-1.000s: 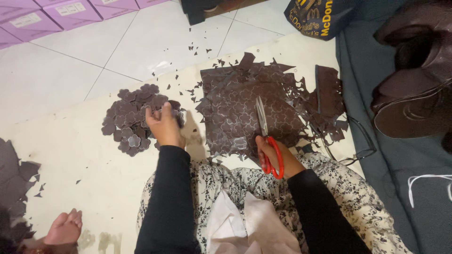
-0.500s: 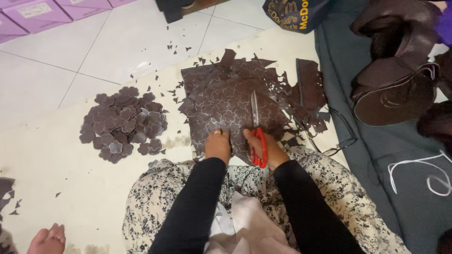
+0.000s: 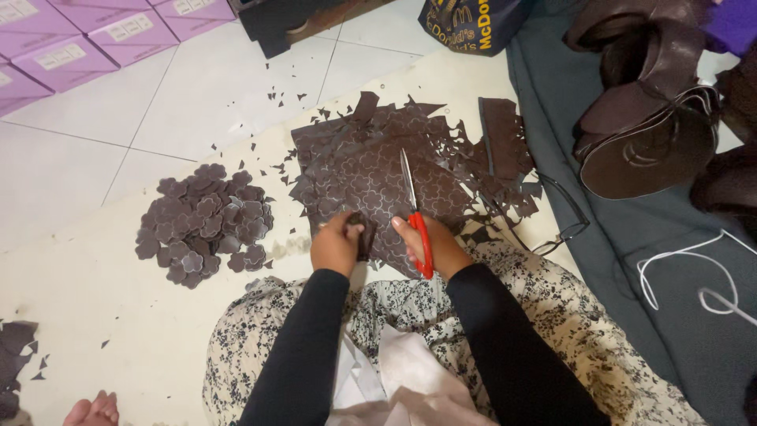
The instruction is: The person sits on the floor and uses red-handled scissors to cut flower-shaped pieces from a sheet of dark brown material. The cut shapes are placed in a growing pile to the left while the remaining sheet is held and rotated as needed.
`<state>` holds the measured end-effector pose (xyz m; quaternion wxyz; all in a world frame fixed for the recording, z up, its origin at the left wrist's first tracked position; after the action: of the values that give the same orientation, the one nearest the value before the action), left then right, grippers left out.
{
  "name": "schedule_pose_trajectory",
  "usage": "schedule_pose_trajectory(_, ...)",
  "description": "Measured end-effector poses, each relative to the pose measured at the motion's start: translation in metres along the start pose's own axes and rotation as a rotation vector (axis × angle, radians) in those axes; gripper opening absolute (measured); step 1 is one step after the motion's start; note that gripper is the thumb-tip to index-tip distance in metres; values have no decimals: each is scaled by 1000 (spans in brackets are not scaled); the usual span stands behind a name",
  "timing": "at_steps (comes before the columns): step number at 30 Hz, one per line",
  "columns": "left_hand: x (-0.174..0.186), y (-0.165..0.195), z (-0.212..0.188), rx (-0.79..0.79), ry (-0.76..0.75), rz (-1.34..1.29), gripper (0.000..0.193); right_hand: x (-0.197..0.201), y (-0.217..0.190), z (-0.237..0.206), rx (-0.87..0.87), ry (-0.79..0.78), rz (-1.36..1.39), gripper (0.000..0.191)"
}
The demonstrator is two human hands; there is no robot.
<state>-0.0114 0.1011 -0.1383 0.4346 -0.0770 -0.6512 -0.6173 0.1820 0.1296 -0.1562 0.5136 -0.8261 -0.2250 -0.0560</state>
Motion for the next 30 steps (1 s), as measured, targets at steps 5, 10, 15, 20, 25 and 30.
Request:
schedule_pose_trajectory(5,1,-8,1,303,25,-828,23,3,-7,-7,97,24,122,45)
schedule_pose_trajectory(10,19,8,-7,397,-13,-1044,20,11,-39,-30,297,78,320,36)
schedule_pose_trajectory(15,47,52,-14,283,-36,-1144,20,11,-88,-53,381,115,637,21)
schedule_pose_trajectory(20,79,83,-25,191,-89,-1232,27,30,-126,-85,385,25,497,19)
schedule_pose_trajectory(25,100,94,-33,217,-87,-1060,20,34,-151,-108,544,105,348,17)
schedule_pose_trajectory(30,116,111,-25,160,9,-1097,18,33,-134,-126,502,114,-72,20)
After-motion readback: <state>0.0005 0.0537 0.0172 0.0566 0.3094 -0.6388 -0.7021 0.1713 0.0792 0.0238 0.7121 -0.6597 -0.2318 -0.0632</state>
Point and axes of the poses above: each hand's wrist, its own z-axis towards the middle knuckle, its own x-axis out of the back of the hand, y = z × x, the point moved 6 cm from there along z, towards the middle knuckle, and after that the axes turned 8 degrees about y, right-handed, at the moved point
